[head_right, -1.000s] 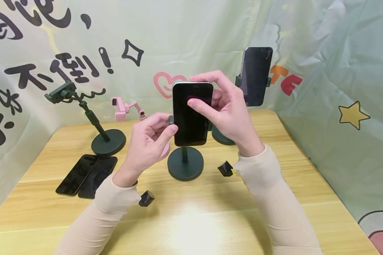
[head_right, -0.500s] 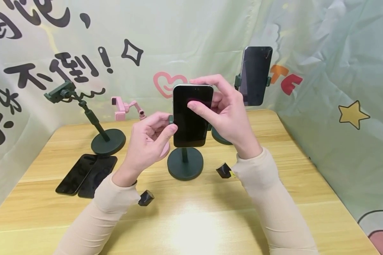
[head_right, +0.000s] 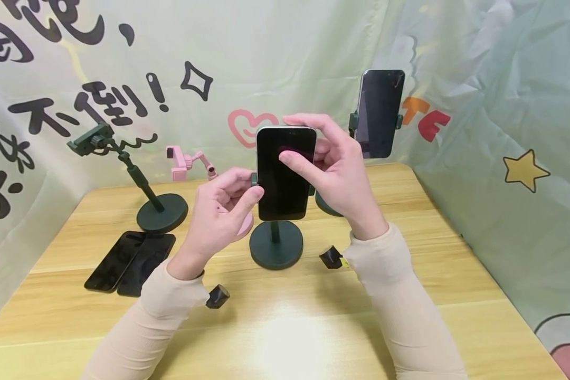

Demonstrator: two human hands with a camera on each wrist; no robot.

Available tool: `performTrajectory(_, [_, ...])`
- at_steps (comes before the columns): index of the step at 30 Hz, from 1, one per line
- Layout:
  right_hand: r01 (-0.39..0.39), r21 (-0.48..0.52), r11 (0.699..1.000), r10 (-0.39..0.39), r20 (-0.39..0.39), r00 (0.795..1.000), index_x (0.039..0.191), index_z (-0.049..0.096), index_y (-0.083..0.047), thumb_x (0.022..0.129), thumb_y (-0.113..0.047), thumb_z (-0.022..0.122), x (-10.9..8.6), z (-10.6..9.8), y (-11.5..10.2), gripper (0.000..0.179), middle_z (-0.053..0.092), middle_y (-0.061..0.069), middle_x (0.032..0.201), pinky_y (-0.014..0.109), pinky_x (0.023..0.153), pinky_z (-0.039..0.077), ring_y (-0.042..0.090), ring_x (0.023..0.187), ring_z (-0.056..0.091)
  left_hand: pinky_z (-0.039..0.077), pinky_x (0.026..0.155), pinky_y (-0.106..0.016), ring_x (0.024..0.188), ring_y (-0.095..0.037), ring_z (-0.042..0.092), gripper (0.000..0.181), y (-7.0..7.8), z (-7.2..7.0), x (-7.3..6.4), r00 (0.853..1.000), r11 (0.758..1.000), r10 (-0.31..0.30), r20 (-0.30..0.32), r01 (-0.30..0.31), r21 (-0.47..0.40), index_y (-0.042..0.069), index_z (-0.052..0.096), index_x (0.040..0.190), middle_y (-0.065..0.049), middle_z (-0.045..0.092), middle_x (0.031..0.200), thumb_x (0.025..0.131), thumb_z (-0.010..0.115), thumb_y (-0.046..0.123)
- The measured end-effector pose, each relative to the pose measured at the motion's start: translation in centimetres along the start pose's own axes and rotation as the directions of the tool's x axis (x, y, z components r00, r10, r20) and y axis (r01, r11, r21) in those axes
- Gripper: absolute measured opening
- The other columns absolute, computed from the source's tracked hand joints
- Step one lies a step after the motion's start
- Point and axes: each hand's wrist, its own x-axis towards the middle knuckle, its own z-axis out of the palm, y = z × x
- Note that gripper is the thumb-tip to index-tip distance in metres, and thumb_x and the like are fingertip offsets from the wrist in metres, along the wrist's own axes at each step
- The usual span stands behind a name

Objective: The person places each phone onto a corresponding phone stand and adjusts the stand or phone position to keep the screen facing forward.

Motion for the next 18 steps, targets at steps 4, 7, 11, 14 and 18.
performTrajectory(4, [0.003,-0.008,1.0,-0.003,-0.008,1.0,0.137,0.068,-0.003,0.094,-0.009,0.083,-0.3,-0.1,0.3,0.046,0.08,0.009,0.106,0.026,0.074,0.065,0.019,0.081,0.081,0.062,0.078,-0.022,0.072,-0.013,0.064,0.012,0.1,0.0,-0.1,1.0,1.0,-0.008,-0.004,0.008,-0.005,-0.001,0.072,0.111,-0.011,0.073,0.084,0.099,0.075,0.003])
performTrajectory(7, [0.012,-0.006,1.0,-0.012,-0.03,0.999,0.137,0.069,-0.004,0.097,-0.019,0.082,-0.5,-0.5,0.9,0.044,0.076,0.002,0.086,0.019,0.066,0.058,0.012,0.067,0.07,0.062,0.077,-0.021,0.072,-0.013,0.064,0.012,0.1,0.1,-0.1,1.0,1.0,-0.012,-0.009,0.012,-0.005,-0.001,0.072,0.111,-0.011,0.073,0.084,0.099,0.075,0.003])
performTrajectory(11, [-0.086,0.033,0.996,0.088,-0.081,0.993,0.124,0.075,-0.008,0.105,-0.028,0.071,-0.9,-1.2,2.1,0.028,0.064,-0.002,0.078,0.02,0.062,0.049,0.015,0.065,0.052,0.061,0.077,-0.021,0.071,-0.012,0.063,0.013,0.1,0.1,-0.1,1.0,1.0,-0.014,-0.014,0.014,-0.005,-0.002,0.072,0.111,-0.012,0.073,0.083,0.099,0.075,0.002])
performTrajectory(14, [-0.2,-0.023,0.979,0.198,-0.082,0.977,0.116,0.077,-0.013,0.109,-0.021,0.064,-1.2,-1.8,3.4,0.017,0.067,-0.003,0.083,0.022,0.066,0.05,0.017,0.07,0.054,0.061,0.076,-0.02,0.071,-0.012,0.062,0.013,0.2,0.1,-0.1,1.0,1.0,-0.015,-0.02,0.015,-0.007,-0.002,0.072,0.111,-0.013,0.072,0.083,0.099,0.075,0.003])
performTrajectory(18, [-0.257,-0.229,0.939,0.271,0.03,0.962,0.114,0.076,-0.004,0.102,0.0,0.066,-1.5,-2.2,5.5,0.015,0.074,-0.003,0.092,0.021,0.079,0.053,0.009,0.081,0.062,0.061,0.076,-0.02,0.071,-0.012,0.063,0.014,0.2,0.1,-0.2,0.999,1.0,-0.02,-0.027,0.02,-0.007,-0.002,0.072,0.11,-0.013,0.073,0.083,0.098,0.076,0.004])
